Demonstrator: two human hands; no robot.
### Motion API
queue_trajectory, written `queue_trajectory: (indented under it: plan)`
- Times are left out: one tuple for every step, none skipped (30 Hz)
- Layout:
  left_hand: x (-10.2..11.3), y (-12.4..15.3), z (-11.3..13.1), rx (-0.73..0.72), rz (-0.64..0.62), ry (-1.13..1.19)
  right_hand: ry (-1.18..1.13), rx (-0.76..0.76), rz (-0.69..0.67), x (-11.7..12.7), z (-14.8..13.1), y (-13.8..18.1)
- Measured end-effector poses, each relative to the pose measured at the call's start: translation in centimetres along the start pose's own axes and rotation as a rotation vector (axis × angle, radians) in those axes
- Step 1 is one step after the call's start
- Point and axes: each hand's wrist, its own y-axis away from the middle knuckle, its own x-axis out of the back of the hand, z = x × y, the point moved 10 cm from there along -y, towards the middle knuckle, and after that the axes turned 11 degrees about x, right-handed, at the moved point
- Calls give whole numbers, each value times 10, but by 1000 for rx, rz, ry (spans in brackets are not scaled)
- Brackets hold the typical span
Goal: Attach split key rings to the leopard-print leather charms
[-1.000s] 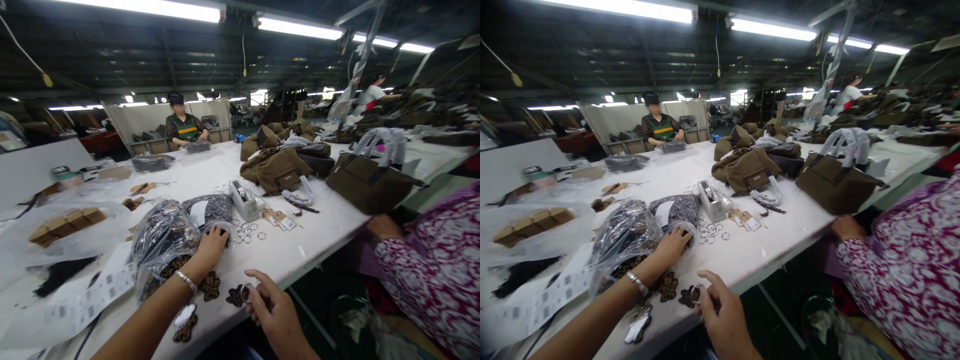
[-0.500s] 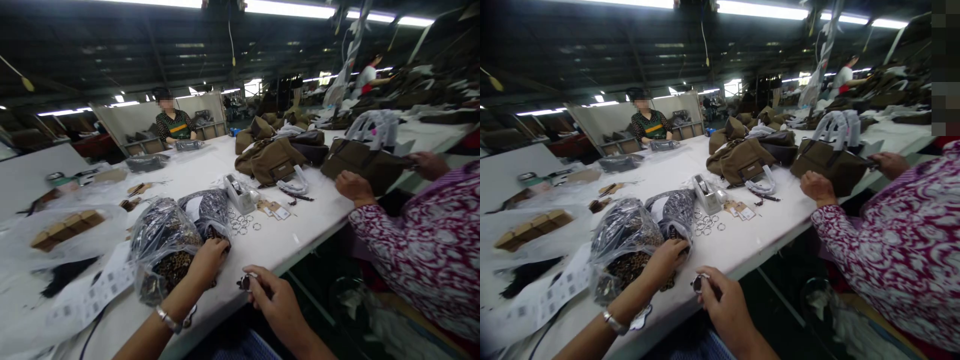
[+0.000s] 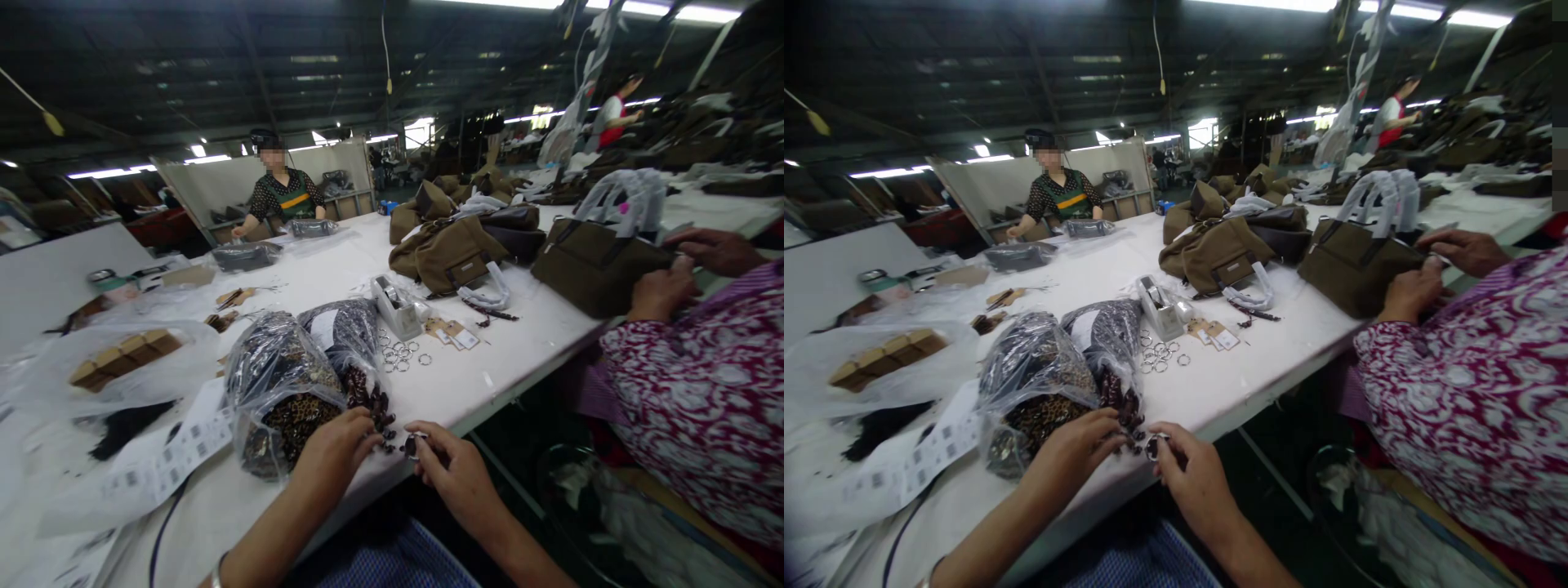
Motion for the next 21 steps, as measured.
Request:
queue_trajectory:
  plan:
    - [14, -7, -5, 41, 65, -4, 1, -1, 1, -1, 0, 0]
    - [26, -16, -11, 92, 128, -23, 2, 0, 3, -1, 0, 0]
    - [34, -26, -17, 144, 171, -51, 1, 2, 6, -2, -1, 0]
    - [38, -37, -21, 188, 189, -77, -1, 5, 11, -3, -2, 0]
    - [38, -48, -24, 219, 191, -94, -2, 7, 13, -4, -3, 0]
    - [35, -59, -26, 242, 182, -103, -4, 8, 14, -5, -4, 0]
    - [32, -67, -27, 258, 172, -102, -7, 10, 12, -6, -6, 0]
    - [29, -74, -28, 266, 168, -94, -9, 13, 7, -7, -8, 0]
    - [26, -79, -28, 270, 167, -81, -10, 16, 4, -7, -10, 1]
    - [25, -81, -29, 269, 169, -63, -11, 18, 2, -7, -11, 1]
    - [26, -80, -30, 262, 175, -41, -13, 20, 3, -6, -12, 1]
    - [28, -78, -31, 250, 183, -13, -17, 20, 8, -5, -13, 1]
    - [31, -74, -32, 234, 191, 15, -24, 16, 18, -4, -14, 2]
    - [35, -69, -33, 216, 196, 41, -37, 9, 31, -2, -13, 2]
    - [41, -63, -35, 197, 205, 73, -60, 1, 45, -2, -13, 1]
    - [49, -56, -37, 180, 223, 119, -89, -6, 63, -1, -12, 0]
    - [58, -49, -41, 170, 254, 176, -122, -12, 81, -1, -12, -1]
    - [70, -41, -44, 162, 302, 239, -156, -15, 99, -2, -12, -3]
    - [82, -33, -47, 150, 360, 301, -190, -16, 113, -3, -13, -6]
    - [94, -24, -49, 131, 419, 357, -222, -14, 127, -4, -15, -9]
    - [105, -15, -48, 102, 466, 399, -249, -11, 140, -5, -17, -12]
